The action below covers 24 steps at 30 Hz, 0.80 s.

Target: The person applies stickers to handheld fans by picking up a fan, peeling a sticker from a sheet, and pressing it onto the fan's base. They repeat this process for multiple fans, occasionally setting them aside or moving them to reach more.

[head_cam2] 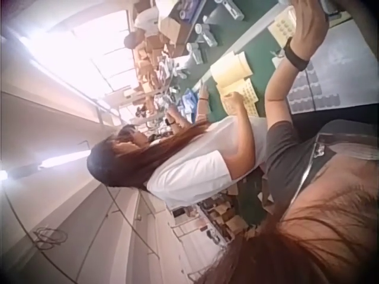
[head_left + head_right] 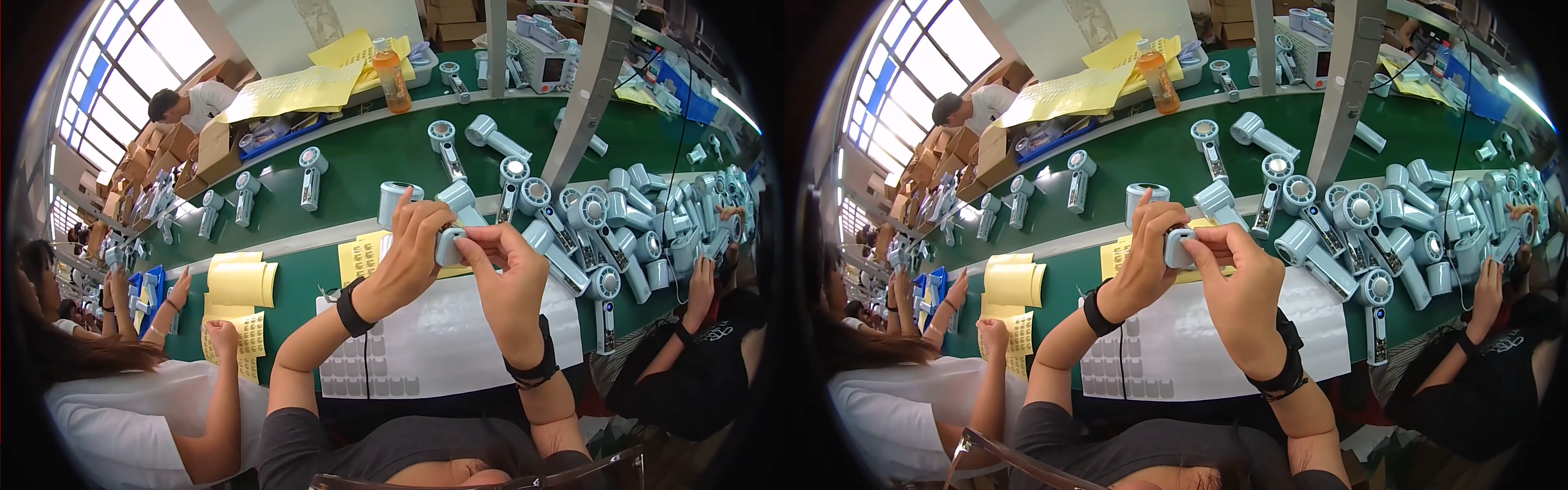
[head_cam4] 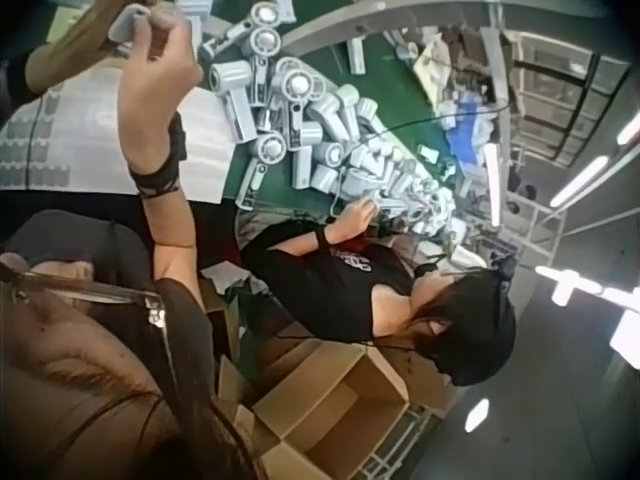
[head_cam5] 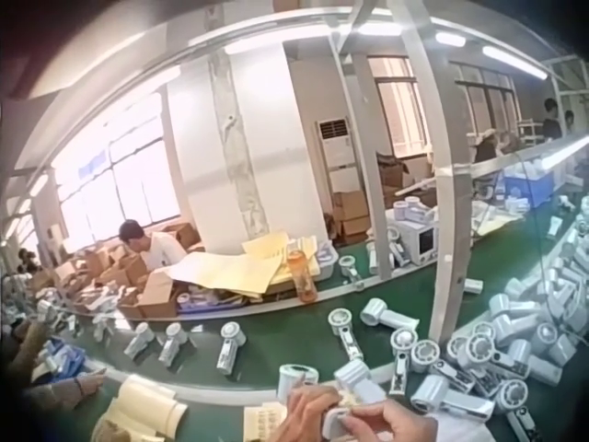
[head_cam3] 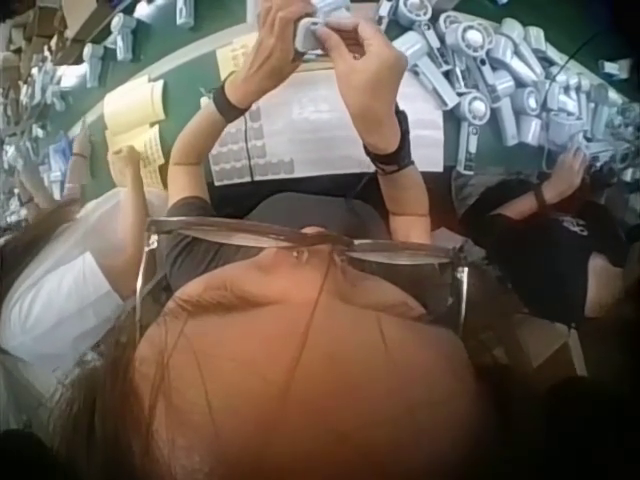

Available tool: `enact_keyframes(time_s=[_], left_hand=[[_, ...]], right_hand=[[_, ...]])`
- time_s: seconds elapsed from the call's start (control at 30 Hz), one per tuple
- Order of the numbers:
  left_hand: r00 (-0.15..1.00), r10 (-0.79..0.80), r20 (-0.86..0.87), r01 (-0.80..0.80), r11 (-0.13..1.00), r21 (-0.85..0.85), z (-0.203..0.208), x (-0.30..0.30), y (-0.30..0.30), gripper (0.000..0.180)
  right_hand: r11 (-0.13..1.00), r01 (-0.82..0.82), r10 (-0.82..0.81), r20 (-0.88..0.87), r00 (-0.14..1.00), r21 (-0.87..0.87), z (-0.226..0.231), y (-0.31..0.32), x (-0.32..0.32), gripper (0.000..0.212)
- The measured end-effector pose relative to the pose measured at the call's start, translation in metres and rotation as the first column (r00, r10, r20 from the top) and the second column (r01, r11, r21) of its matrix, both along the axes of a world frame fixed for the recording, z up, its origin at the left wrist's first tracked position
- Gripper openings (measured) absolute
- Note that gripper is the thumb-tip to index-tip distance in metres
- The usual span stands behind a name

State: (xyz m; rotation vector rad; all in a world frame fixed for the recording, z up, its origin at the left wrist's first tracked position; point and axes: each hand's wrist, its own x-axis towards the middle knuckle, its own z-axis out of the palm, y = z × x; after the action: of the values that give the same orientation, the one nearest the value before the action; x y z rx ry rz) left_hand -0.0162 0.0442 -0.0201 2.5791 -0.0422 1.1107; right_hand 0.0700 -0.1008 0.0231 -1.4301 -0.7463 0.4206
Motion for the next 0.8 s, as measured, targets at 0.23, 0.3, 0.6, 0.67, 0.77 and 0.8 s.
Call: enact_keyframes(time_s=[0.23, 0.3, 0.6, 0.67, 0.77, 0.8], left_hand=[[0.997, 0.057, 0.049, -0.056, 0.998, -0.005, 0.005, 0.001, -0.01, 0.065], [0.997, 0.06, 0.057, -0.059, 0.998, -0.011, 0.005, 0.003, -0.008, 0.063], [0.97, 0.226, 0.094, -0.212, 0.968, -0.134, 0.0, 0.003, 0.018, 0.046], [0.966, 0.234, 0.113, -0.218, 0.966, -0.135, 0.002, 0.01, 0.023, 0.045], [0.976, 0.215, 0.03, -0.211, 0.973, -0.091, 0.002, 0.023, 0.049, 0.042], [0.977, 0.214, -0.011, -0.215, 0.975, -0.065, 0.001, 0.026, 0.055, 0.042]], right_hand=[[0.998, 0.031, -0.032, 0.023, 0.999, 0.049, -0.004, -0.004, -0.003, 0.007], [0.983, 0.071, -0.131, 0.378, 0.917, 0.168, -0.005, -0.009, -0.003, 0.006], [0.959, -0.148, 0.177, -0.102, 0.979, 0.243, -0.005, -0.059, 0.025, 0.022], [0.967, -0.108, 0.138, -0.116, 0.984, 0.23, -0.017, -0.066, 0.04, 0.025], [0.978, -0.019, 0.052, -0.157, 0.986, 0.208, -0.023, -0.072, 0.05, 0.031], [0.988, -0.007, 0.015, -0.048, 0.999, 0.152, -0.021, -0.068, 0.054, 0.034]])
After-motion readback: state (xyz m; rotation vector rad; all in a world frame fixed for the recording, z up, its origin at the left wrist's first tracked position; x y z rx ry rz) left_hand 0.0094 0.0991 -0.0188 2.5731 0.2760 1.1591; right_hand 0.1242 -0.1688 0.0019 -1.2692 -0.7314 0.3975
